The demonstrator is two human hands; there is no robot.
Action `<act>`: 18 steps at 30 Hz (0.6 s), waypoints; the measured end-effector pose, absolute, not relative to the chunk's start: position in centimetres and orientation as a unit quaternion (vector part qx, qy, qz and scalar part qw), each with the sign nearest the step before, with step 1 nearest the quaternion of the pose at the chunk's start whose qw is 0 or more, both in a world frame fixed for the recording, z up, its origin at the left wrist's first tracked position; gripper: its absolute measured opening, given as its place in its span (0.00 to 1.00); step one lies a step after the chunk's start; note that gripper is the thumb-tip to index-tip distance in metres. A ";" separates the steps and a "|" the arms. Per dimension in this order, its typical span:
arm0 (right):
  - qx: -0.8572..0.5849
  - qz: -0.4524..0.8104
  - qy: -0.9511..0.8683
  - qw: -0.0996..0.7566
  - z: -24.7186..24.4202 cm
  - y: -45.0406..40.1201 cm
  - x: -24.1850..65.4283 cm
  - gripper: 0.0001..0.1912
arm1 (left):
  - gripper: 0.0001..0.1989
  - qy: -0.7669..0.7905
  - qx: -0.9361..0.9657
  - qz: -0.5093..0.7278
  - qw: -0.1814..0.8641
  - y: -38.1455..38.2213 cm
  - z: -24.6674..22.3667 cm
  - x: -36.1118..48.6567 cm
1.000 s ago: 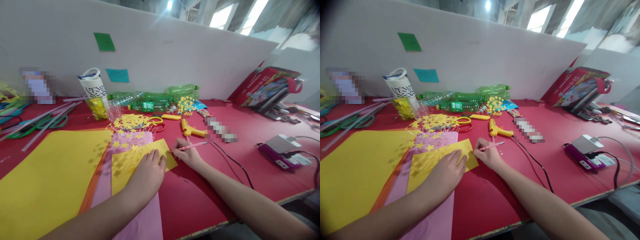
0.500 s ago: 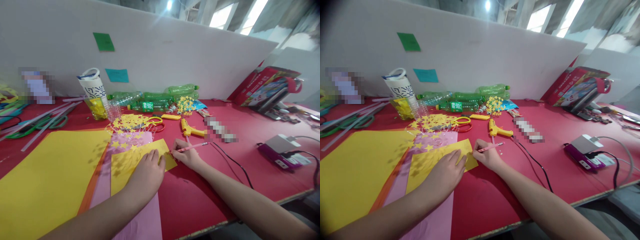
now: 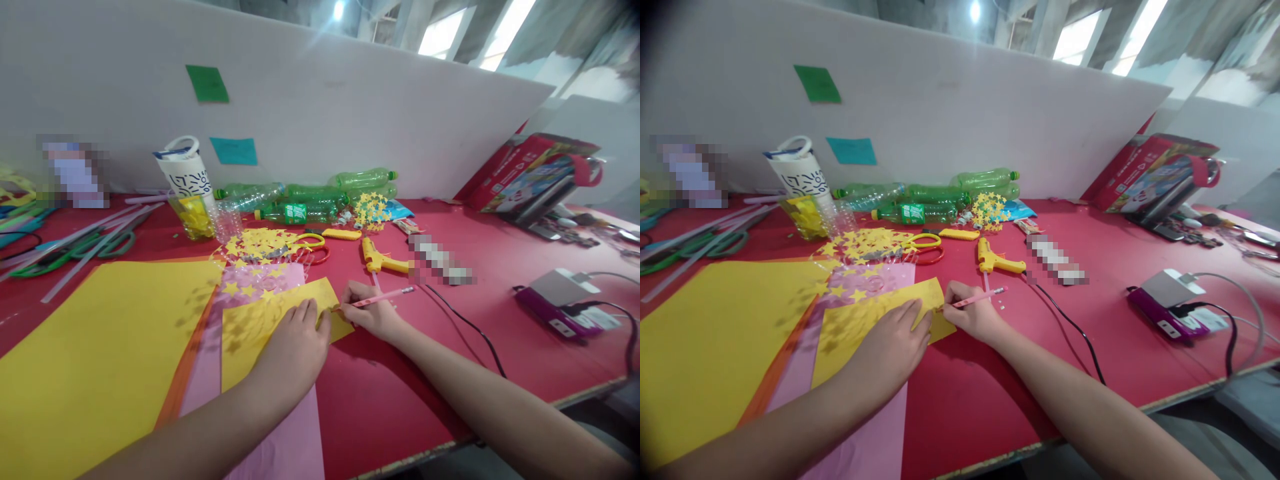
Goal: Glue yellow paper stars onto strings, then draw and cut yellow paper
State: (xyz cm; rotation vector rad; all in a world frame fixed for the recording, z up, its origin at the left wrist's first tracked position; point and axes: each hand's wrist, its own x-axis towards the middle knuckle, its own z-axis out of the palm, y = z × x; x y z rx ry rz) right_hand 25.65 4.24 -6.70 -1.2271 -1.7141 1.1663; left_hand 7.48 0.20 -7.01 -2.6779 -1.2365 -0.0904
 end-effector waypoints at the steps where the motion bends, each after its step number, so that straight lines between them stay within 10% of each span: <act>1: -0.478 0.457 -0.658 0.361 -6.6 4.3 25.7 0.05 | 0.19 -0.418 -0.903 -0.036 0.096 0.2 -7.1 7.5; 18: -0.485 0.492 -0.627 0.360 -6.0 4.1 26.4 0.04 | 0.19 -0.453 -0.887 -0.042 0.082 0.2 -7.0 7.1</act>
